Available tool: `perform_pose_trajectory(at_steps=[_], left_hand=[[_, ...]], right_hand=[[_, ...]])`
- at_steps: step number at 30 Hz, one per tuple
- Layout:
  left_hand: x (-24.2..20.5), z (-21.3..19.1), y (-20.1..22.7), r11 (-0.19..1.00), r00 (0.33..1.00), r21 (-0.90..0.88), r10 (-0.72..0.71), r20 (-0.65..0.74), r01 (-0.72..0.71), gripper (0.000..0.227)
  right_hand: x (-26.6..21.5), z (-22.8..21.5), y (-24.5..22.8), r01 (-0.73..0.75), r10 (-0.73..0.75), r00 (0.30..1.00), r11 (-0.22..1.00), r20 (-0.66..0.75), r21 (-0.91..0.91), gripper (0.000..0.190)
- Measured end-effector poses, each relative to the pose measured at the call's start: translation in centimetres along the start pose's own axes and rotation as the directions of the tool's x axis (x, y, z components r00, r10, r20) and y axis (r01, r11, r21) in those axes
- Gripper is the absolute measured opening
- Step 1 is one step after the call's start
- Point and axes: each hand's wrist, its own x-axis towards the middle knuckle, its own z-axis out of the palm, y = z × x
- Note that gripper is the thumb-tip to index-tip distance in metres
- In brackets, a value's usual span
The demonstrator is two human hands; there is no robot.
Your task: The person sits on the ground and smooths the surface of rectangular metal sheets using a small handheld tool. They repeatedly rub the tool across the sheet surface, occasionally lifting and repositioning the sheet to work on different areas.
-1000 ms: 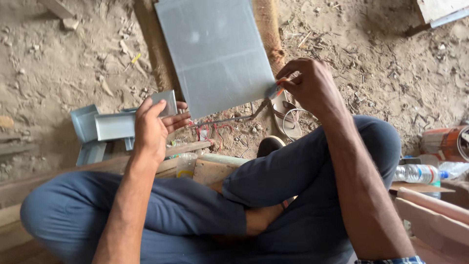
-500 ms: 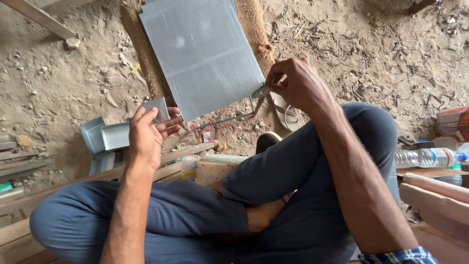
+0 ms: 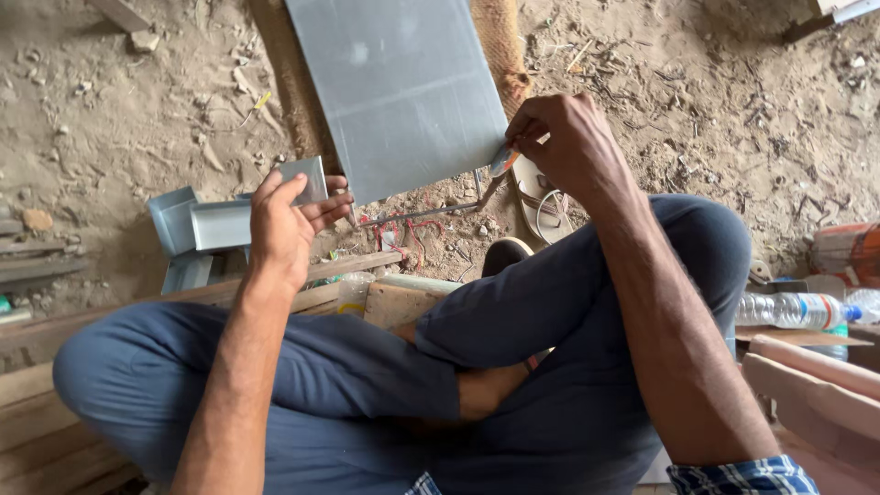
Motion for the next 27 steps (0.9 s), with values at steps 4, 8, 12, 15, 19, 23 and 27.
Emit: perform_pose_trajectory(at_steps=[4,8,12,15,19,23,27], left_hand=[[-0.1,0.1,0.1,1.000,1.000,0.016,0.009,0.002,-0.009,0.027],[0.1,0.2,0.0,0.998,0.999,0.065,0.011,-0.047,-0.007,0.029],[0.2,-0.3,-0.4,0.970,0.988,0.218,0.129,-0.082,-0.108,0.017],[0.2,-0.7,-0.6,0.941,0.967,0.276,0.232,-0.101,-0.197,0.014],[0.2,-0.4,-0.5,0.930,0.955,0.288,0.272,-0.115,-0.230,0.011],[-0.3,-0.2,-0.2,0.749,0.894,0.581,0.441,-0.080,-0.318,0.016],[-0.6,0.0,0.4,0.775,0.869,0.491,0.490,-0.070,-0.398,0.017]], right_hand=[[-0.1,-0.2,-0.6,-0.038,0.036,0.998,0.998,0.051,0.040,0.011],[-0.3,-0.8,-1.4,-0.149,0.142,0.986,0.985,0.086,0.086,0.013],[-0.6,-0.8,-2.1,-0.175,0.146,0.972,0.973,0.184,0.152,0.014],[-0.6,-0.8,-2.8,-0.244,0.184,0.937,0.953,0.296,0.180,0.017],[-0.8,-1.8,-3.5,-0.279,0.246,0.922,0.958,0.300,0.071,0.018],[-1.1,-2.3,-3.1,-0.231,0.230,0.946,0.973,0.229,-0.024,0.016],[-1.0,-1.5,-2.3,-0.255,0.257,0.937,0.966,0.236,-0.040,0.018]])
